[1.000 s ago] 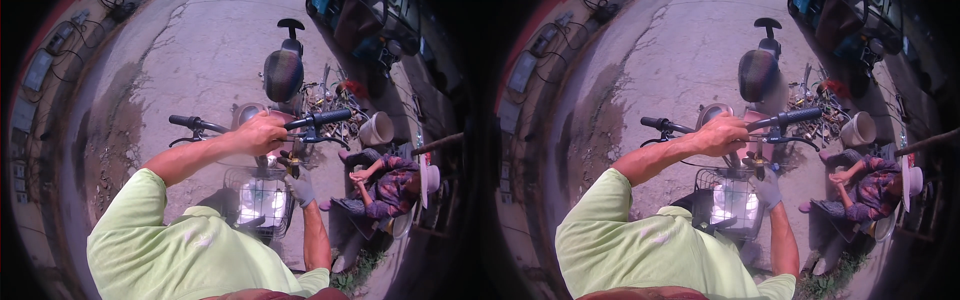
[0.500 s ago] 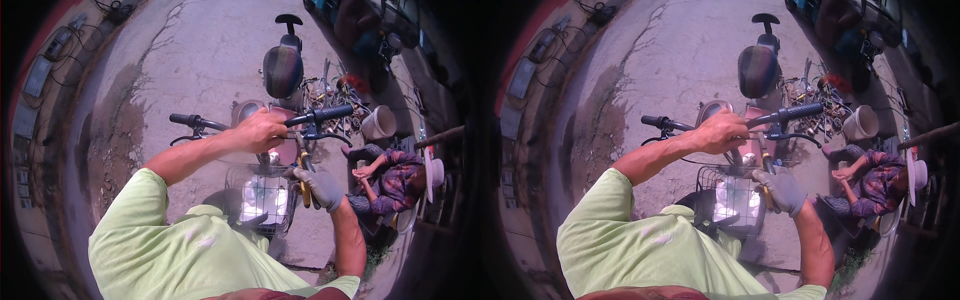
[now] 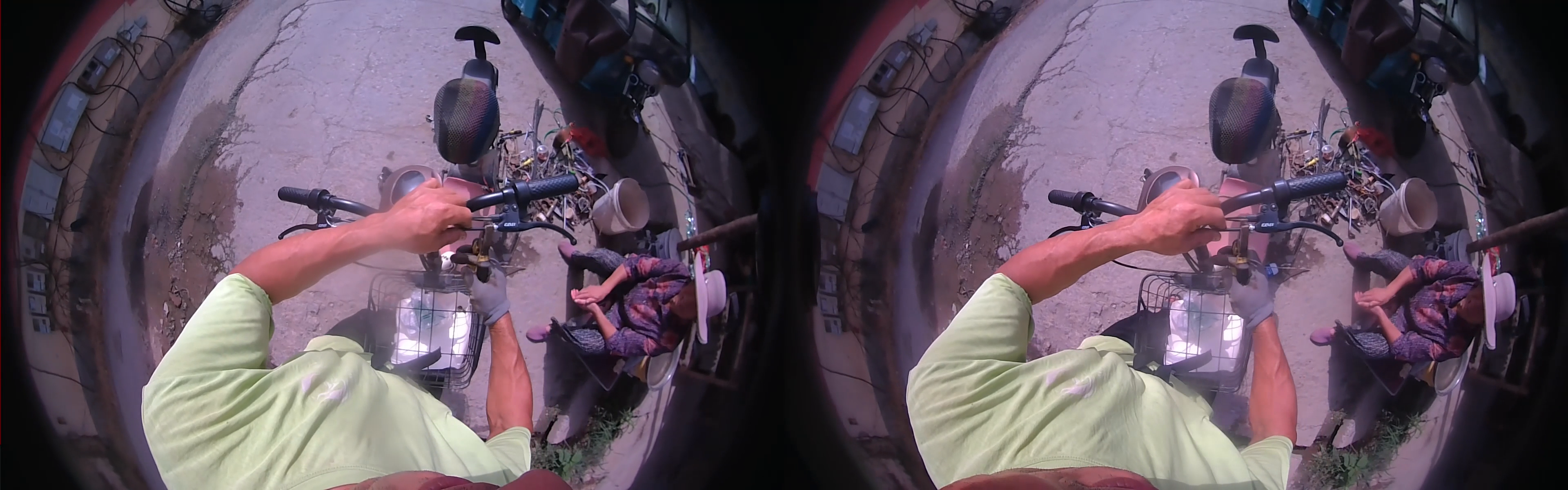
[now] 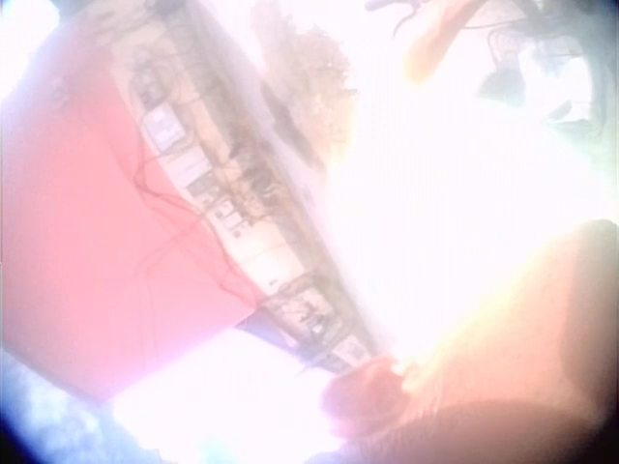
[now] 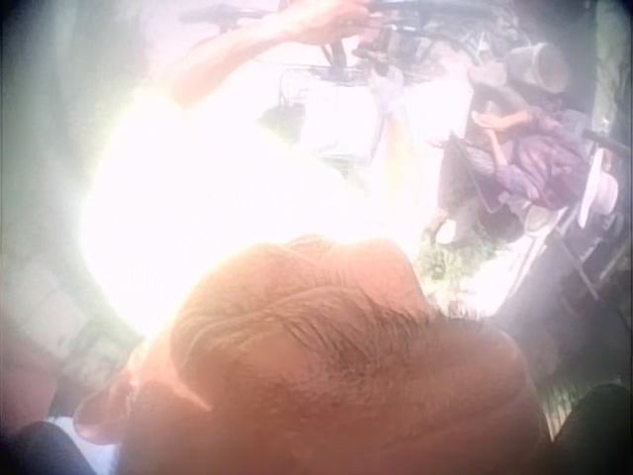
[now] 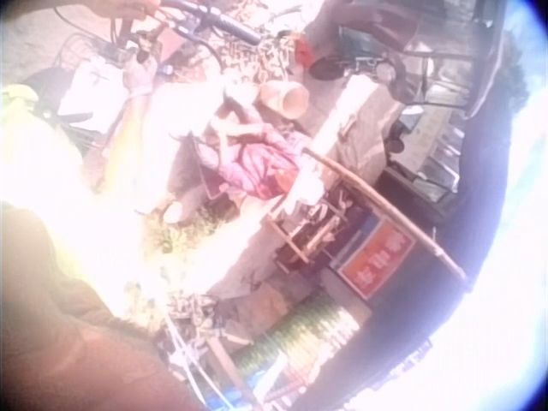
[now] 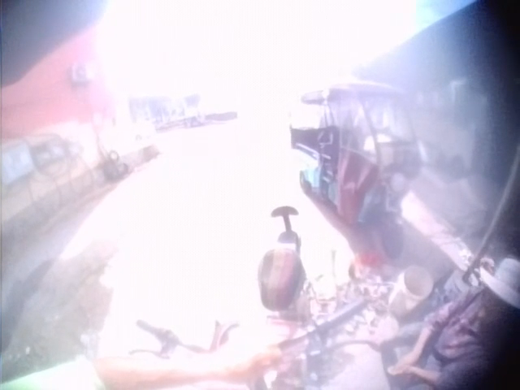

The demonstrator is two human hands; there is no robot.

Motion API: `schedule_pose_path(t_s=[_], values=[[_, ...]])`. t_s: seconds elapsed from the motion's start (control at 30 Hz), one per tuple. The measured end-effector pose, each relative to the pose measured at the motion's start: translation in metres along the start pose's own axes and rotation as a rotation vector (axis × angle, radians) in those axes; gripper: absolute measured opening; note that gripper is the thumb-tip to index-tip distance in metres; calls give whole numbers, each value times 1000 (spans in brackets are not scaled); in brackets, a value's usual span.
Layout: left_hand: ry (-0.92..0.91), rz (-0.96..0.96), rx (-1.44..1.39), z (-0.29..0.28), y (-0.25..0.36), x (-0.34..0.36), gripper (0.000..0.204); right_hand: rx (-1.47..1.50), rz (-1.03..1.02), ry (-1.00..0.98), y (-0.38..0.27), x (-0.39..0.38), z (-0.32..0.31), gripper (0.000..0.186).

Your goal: The person works on the handlebars of an electric bicycle, using a screwdriver to remove and replace screws, handling a brake lever and internal wiring, and testing the grip movement.

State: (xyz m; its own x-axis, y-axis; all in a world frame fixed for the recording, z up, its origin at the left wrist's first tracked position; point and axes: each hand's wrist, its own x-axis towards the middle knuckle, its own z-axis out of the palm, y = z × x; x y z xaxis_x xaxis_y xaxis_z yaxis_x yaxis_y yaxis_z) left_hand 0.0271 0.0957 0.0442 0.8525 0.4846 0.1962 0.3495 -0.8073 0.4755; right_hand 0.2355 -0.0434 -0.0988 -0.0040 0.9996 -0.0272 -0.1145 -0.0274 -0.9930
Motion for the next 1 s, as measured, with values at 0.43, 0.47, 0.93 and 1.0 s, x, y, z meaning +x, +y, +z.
schedule_pose_path(t_s=[0.43, 0.47, 0.93, 1.0], values=[[41, -6, 111, 2, 6, 16, 9, -184, 499, -147, -136, -16, 8, 34], [32, -1, 123, 3, 5, 17, 9, -301, 484, -140, -119, -17, 11, 32], [-91, -61, 163, -3, 12, 28, 20, -177, 451, -60, -123, -15, 24, 35], [-66, -37, 202, -9, 13, 29, 23, -396, 454, -113, -130, -14, 31, 35]])
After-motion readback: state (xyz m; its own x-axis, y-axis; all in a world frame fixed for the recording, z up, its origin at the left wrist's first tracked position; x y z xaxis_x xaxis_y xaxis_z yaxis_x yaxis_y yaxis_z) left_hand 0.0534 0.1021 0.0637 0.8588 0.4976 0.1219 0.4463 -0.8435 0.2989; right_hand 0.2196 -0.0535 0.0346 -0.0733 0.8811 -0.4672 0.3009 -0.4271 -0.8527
